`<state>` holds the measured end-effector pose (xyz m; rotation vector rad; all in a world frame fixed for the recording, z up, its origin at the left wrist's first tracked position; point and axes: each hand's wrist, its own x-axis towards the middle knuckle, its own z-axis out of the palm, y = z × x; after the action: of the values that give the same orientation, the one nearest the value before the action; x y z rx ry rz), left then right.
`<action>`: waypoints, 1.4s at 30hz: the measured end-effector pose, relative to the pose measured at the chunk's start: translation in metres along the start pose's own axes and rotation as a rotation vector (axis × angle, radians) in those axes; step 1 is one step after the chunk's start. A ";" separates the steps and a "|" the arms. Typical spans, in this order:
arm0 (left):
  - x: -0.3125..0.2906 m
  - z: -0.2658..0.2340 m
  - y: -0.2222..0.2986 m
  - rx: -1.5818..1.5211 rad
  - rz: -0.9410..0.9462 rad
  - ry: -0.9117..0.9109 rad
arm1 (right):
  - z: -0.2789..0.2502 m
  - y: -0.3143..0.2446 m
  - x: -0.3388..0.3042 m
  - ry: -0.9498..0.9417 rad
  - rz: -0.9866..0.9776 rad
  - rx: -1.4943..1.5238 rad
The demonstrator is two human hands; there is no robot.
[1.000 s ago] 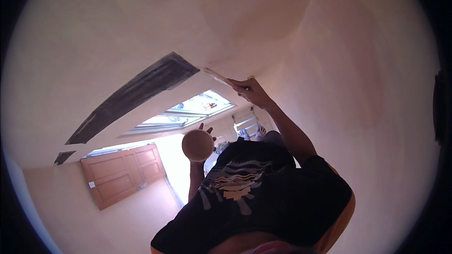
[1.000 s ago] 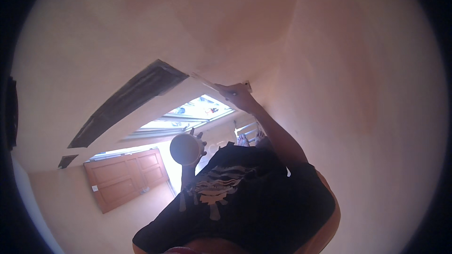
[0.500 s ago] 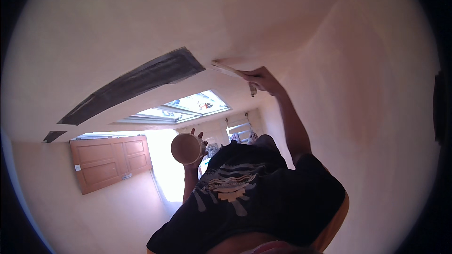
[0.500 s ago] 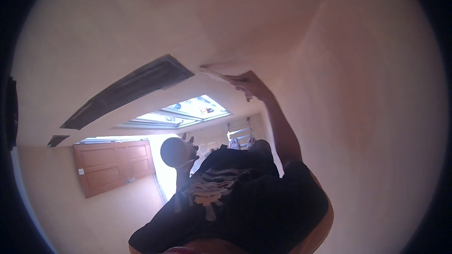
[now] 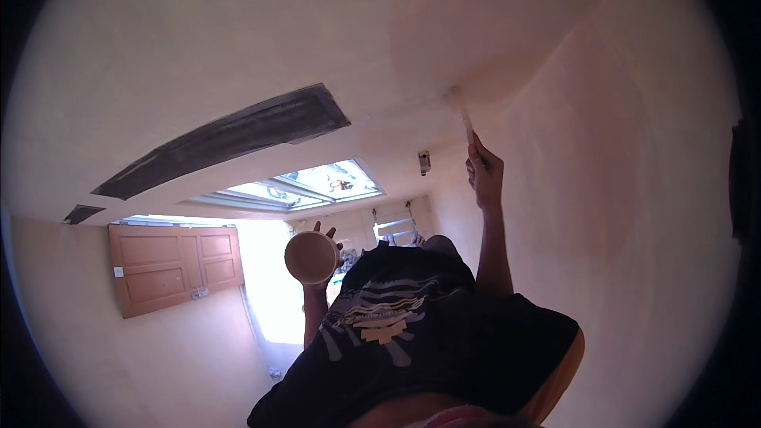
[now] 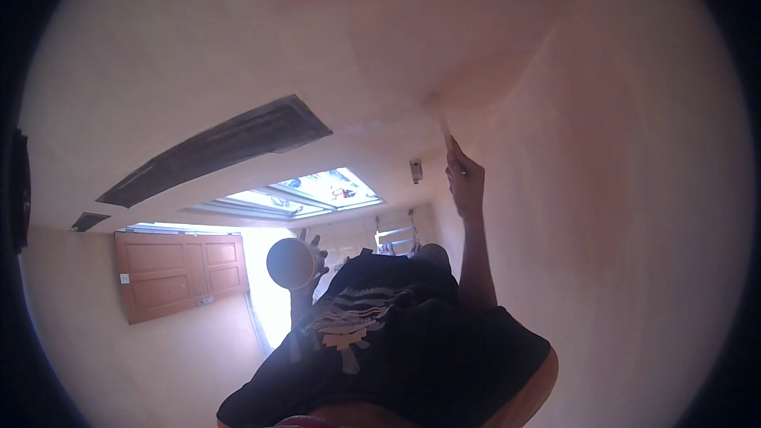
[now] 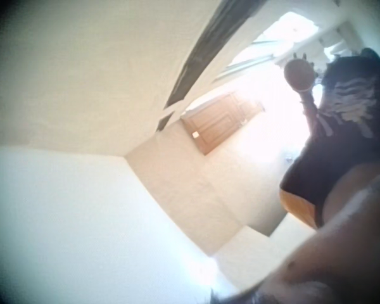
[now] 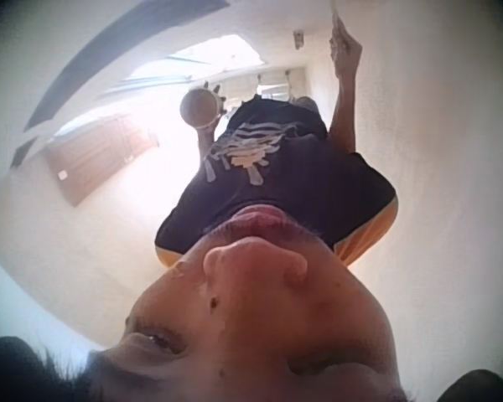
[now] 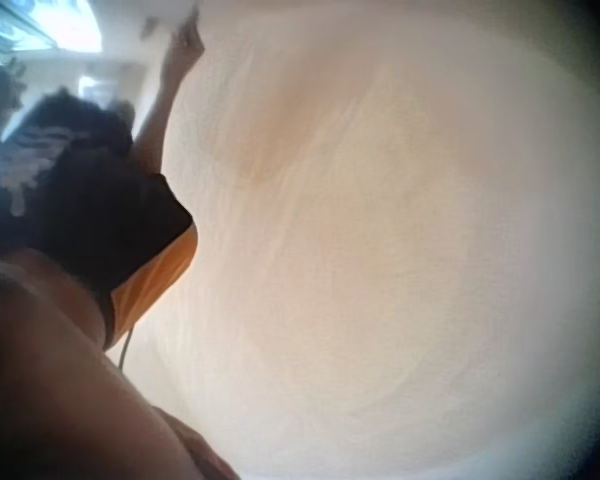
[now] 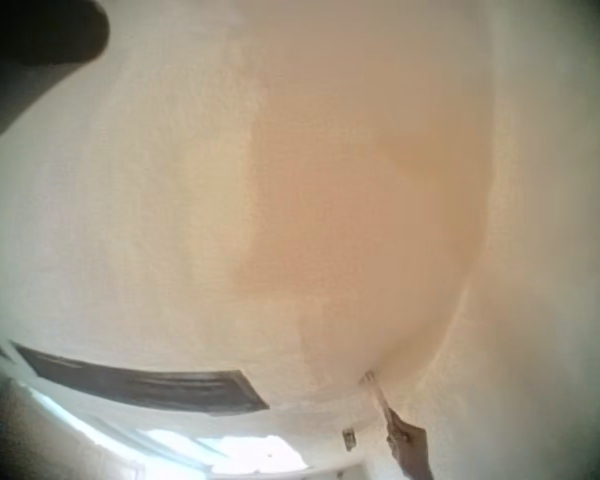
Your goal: The person paints a ceiling using a paintbrush and a small container of paint. They repeatedly dip the brush into the container and apply paint to the ceiling surface in a room with a skylight and a wooden door.
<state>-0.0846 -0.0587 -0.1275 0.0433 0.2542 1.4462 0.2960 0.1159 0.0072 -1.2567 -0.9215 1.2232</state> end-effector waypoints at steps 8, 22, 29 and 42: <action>-0.006 0.012 -0.001 -0.003 -0.064 -0.043 | 0.105 0.115 0.026 0.386 -0.447 -0.077; 0.032 0.023 0.009 0.022 -0.231 -0.119 | 0.011 0.011 0.018 -0.058 -0.058 -0.058; 0.023 0.027 0.005 0.028 -0.218 -0.078 | -0.018 0.006 0.005 0.347 -0.258 0.098; 0.030 0.036 0.004 0.224 -0.287 -0.157 | 0.064 0.106 -0.004 -0.051 -0.122 -0.336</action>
<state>-0.0779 -0.0246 -0.0957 0.2903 0.2800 1.1183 0.2167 0.1138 -0.0883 -1.4119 -1.2610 1.0357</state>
